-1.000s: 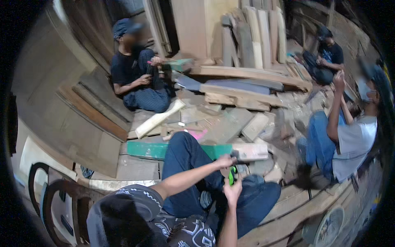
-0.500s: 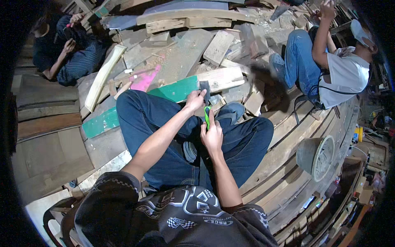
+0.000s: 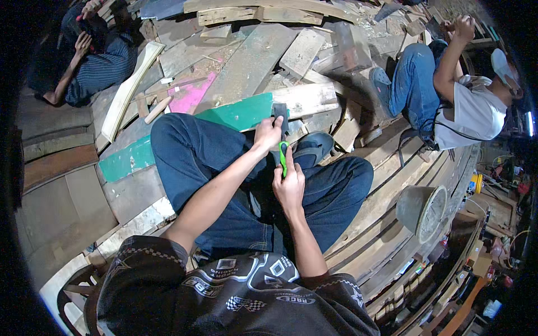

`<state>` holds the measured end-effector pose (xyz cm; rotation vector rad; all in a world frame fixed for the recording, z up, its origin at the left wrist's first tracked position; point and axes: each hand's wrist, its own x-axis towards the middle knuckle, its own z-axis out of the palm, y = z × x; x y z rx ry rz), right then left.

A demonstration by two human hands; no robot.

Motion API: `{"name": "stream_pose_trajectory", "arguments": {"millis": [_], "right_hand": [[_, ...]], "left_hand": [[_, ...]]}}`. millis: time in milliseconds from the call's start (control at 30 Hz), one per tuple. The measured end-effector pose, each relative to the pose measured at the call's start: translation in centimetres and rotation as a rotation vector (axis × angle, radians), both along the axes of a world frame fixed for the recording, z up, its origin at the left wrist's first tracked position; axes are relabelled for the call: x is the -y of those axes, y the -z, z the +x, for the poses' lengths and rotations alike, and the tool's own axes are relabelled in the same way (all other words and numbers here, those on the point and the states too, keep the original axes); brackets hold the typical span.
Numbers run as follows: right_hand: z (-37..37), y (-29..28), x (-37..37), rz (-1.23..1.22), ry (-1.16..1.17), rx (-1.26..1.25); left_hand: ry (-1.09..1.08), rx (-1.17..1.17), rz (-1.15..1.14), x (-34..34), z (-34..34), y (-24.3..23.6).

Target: The person is using a chisel to carve or shape a piece of wood while sitting on a workshop floor.

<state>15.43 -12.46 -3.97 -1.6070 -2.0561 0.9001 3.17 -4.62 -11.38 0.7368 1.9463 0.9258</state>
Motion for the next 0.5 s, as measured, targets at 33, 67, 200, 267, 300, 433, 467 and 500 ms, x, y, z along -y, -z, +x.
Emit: {"name": "stream_pose_trajectory", "arguments": {"millis": [33, 67, 200, 267, 300, 433, 467, 500], "right_hand": [[-0.1, 0.0, 0.0, 0.008, -0.003, 0.002], [-0.1, 0.1, 0.0, 0.017, -0.005, 0.003], [-0.3, 0.1, 0.0, -0.012, -0.004, 0.040], [-0.1, 0.7, 0.0, 0.076, -0.025, 0.001], [-0.1, 0.7, 0.0, 0.076, -0.027, -0.003], [0.0, 0.8, 0.2, 0.020, -0.001, -0.015], [0.0, 0.8, 0.1, 0.016, 0.004, -0.019], [0.0, 0.8, 0.1, 0.016, 0.008, -0.020]], "left_hand": [[0.013, -0.042, 0.003, 0.0, -0.1, 0.0], [0.009, -0.040, 0.002, -0.1, -0.1, 0.1], [-0.013, -0.070, 0.040, -0.1, -0.4, 0.0], [0.038, -0.031, 0.002, -0.2, -0.7, 0.2], [0.028, -0.022, -0.013, -0.2, -0.6, 0.3], [-0.004, -0.116, 0.076, -0.1, 0.0, 1.2], [-0.001, -0.119, 0.077, -0.2, -0.1, 1.3], [0.017, -0.098, 0.062, -0.3, -0.3, 1.4]]}}
